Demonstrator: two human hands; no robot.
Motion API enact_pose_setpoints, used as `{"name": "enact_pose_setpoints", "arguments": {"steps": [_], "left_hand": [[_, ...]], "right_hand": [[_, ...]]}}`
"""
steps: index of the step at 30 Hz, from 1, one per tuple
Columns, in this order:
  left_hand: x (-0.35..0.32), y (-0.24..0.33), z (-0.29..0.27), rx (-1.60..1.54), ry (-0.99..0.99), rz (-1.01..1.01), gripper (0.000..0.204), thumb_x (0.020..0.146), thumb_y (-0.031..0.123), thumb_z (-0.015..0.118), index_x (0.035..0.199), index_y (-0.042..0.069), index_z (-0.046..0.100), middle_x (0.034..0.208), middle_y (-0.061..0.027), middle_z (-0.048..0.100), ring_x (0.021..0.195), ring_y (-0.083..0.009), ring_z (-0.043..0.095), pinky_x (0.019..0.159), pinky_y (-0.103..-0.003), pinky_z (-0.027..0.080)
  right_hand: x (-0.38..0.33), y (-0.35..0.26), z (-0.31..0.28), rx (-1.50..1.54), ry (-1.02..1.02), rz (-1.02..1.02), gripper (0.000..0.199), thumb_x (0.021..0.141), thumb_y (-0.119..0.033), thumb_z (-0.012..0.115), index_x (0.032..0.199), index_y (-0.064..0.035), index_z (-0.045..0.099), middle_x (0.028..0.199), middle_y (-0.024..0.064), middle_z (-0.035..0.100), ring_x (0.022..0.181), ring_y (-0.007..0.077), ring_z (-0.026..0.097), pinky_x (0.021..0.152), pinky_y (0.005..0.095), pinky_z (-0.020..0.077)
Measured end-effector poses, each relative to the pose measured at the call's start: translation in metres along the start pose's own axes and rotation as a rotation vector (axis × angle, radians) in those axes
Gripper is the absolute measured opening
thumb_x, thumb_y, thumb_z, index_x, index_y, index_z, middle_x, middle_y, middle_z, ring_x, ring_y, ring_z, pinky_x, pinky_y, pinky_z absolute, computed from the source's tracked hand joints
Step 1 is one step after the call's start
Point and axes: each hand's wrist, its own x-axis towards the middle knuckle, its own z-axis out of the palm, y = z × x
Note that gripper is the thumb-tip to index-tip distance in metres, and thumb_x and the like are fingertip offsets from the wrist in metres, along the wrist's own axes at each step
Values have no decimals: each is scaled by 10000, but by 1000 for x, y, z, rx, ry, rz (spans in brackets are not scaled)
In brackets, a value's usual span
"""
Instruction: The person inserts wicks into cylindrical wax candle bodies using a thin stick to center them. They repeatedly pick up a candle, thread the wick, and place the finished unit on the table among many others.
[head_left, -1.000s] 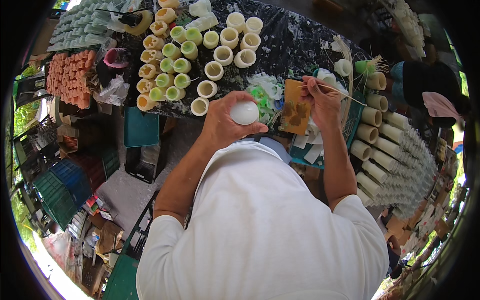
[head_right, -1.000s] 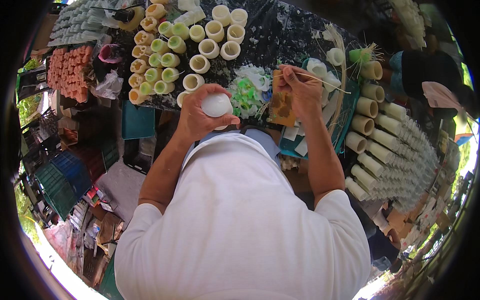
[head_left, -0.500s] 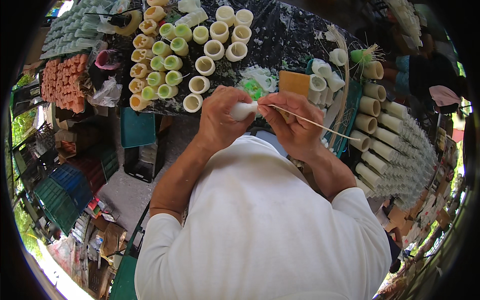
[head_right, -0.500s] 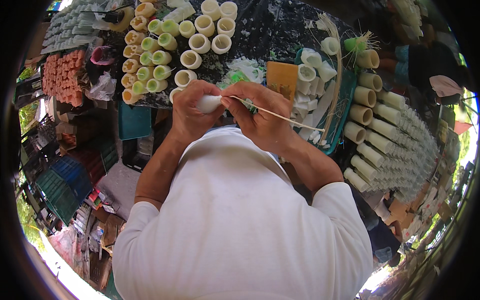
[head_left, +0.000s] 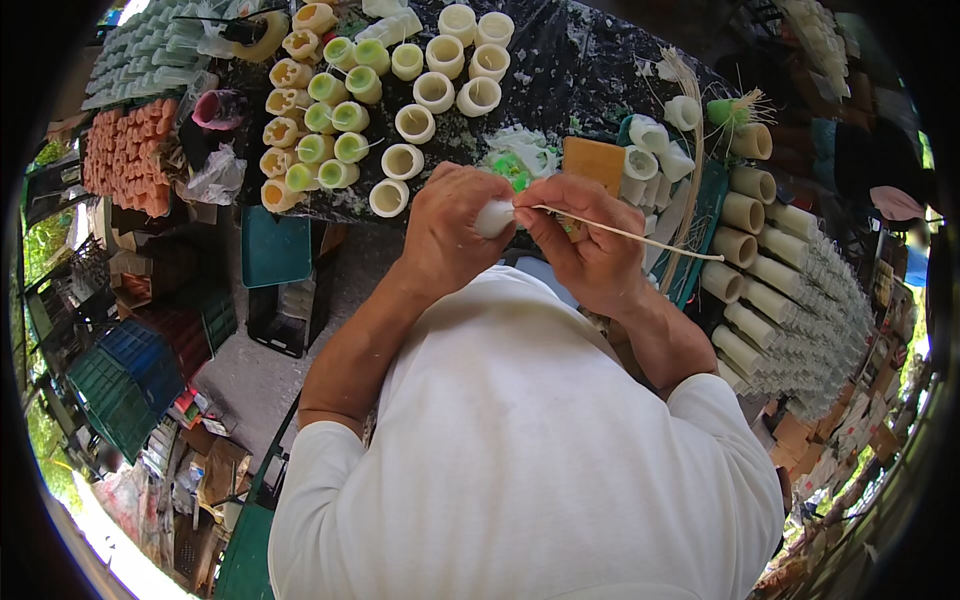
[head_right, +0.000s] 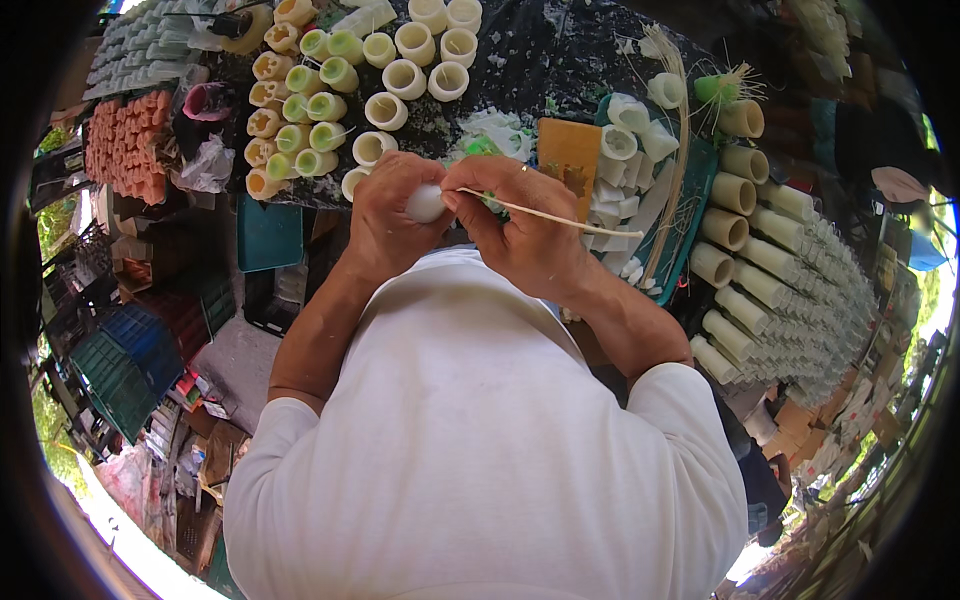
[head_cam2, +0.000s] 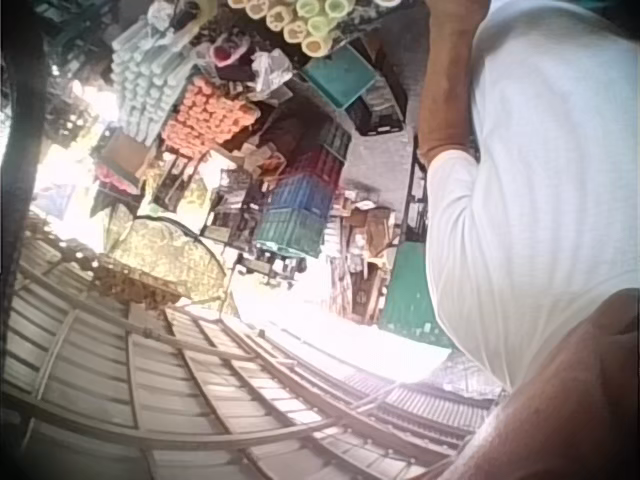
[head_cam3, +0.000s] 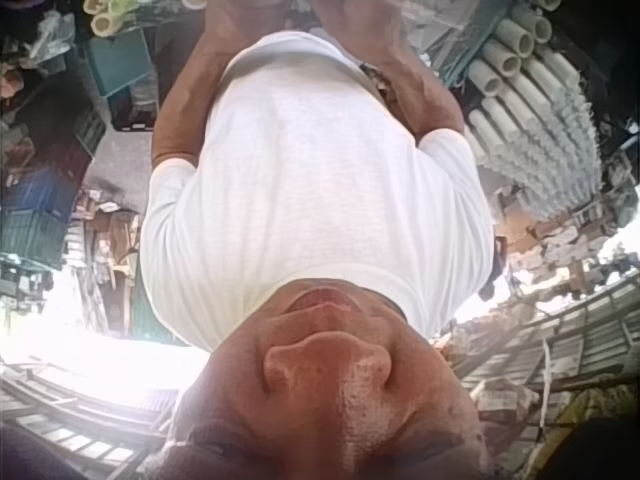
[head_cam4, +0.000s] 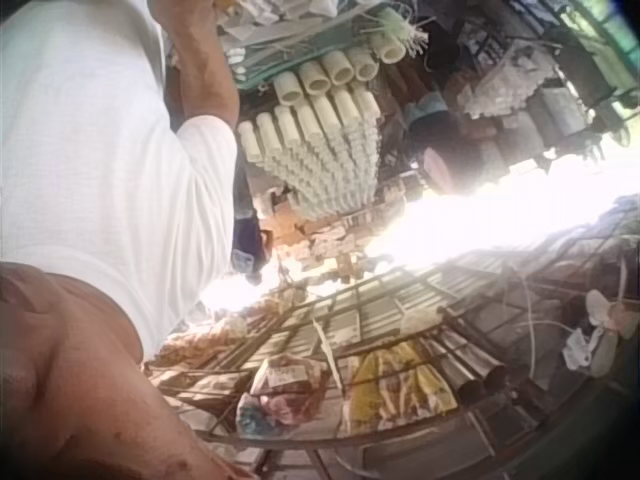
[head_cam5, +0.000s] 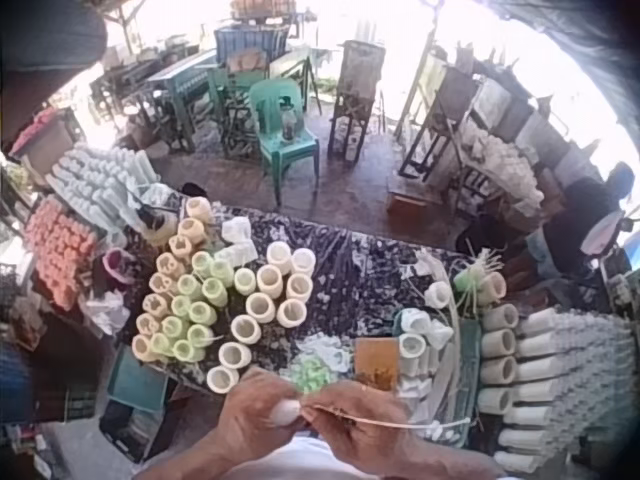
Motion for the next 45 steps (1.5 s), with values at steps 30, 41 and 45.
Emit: {"name": "enact_pose_setpoints", "arguments": {"steps": [30,41,45], "left_hand": [[14,9,-1,-228,-80,-17,330,843,183,853,1084,51,669,971,-131,720,875,-332,693,795,-421,514],[14,2,7,-261,-111,-24,198,885,120,805,1041,70,694,980,-132,709,875,-351,677,778,-432,533],[16,7,9,-228,-93,8,222,876,101,807,1065,64,697,973,-125,707,864,-340,676,758,-433,538]], "right_hand": [[-5,14,-2,472,164,442,159,930,125,698,1052,26,673,1012,98,736,973,147,717,875,271,603],[-14,24,-23,676,127,424,159,941,134,679,1068,38,679,1062,144,762,1045,190,737,953,300,611],[-13,23,-23,637,121,401,160,950,113,684,1090,35,677,1082,151,761,1051,183,733,948,296,610]]}}
